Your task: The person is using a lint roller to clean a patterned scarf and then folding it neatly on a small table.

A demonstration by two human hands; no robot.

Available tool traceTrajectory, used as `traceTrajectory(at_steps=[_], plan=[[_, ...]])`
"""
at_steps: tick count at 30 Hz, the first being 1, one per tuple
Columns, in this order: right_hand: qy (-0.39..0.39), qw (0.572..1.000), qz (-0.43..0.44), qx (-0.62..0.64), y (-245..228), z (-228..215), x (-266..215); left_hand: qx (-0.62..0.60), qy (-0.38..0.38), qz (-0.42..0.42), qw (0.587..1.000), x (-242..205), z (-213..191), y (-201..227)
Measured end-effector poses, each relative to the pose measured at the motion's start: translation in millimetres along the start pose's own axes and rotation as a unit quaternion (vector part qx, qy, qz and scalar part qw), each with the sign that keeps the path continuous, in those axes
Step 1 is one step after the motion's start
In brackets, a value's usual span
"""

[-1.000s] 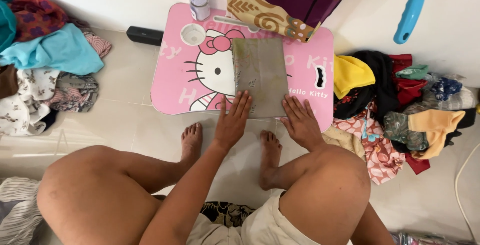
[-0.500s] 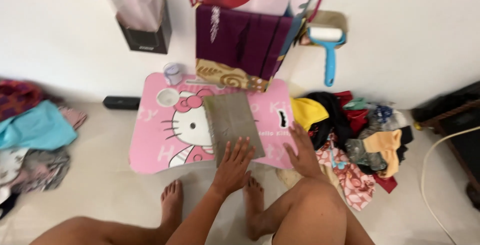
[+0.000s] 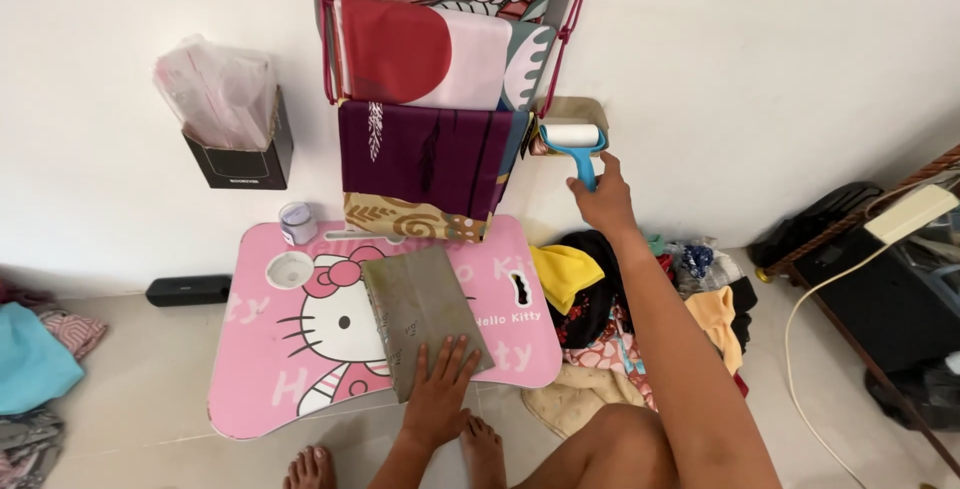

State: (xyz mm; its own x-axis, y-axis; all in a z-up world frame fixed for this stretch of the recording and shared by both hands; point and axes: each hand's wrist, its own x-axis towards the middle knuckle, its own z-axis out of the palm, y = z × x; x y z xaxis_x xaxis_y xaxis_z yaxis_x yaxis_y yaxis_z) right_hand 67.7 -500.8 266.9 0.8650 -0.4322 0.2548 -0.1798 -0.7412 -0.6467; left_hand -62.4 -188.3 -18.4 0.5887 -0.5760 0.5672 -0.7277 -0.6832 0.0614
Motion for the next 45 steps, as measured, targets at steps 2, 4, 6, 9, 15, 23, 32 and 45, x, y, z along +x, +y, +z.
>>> traceTrajectory(at_steps=[2,4,6,9,15,23,32,45], plan=[[0.017,1.0,-0.011,0.007,5.7,8.0,13.4,0.009,0.005,-0.002,1.0,-1.3,6.2,-0.1],[0.042,0.998,-0.04,0.016,2.6,6.0,11.7,0.033,0.019,0.007,0.999,-2.4,9.6,-4.5],[0.066,0.995,-0.073,0.024,0.2,-3.2,11.3,0.057,0.037,0.011,0.998,0.5,16.4,-7.5],[0.102,0.985,-0.125,0.064,-7.7,-24.3,-5.2,0.083,0.048,0.015,0.995,2.6,8.1,-5.4],[0.108,0.97,-0.154,0.153,-69.3,-63.1,-116.1,-0.266,0.125,-0.147,0.945,4.4,-76.1,62.4],[-0.076,0.981,-0.177,-0.024,-32.9,66.8,-251.3,-0.573,0.049,-0.709,0.408,-26.5,-34.4,31.6],[-0.244,0.964,-0.04,-0.097,-83.7,127.3,-308.7,-0.596,0.145,-0.691,0.382,-8.4,-44.6,15.3],[-0.234,0.953,-0.095,-0.168,-103.0,197.5,-231.4,-0.6,0.146,-0.684,0.388,-2.8,-77.2,7.6]])
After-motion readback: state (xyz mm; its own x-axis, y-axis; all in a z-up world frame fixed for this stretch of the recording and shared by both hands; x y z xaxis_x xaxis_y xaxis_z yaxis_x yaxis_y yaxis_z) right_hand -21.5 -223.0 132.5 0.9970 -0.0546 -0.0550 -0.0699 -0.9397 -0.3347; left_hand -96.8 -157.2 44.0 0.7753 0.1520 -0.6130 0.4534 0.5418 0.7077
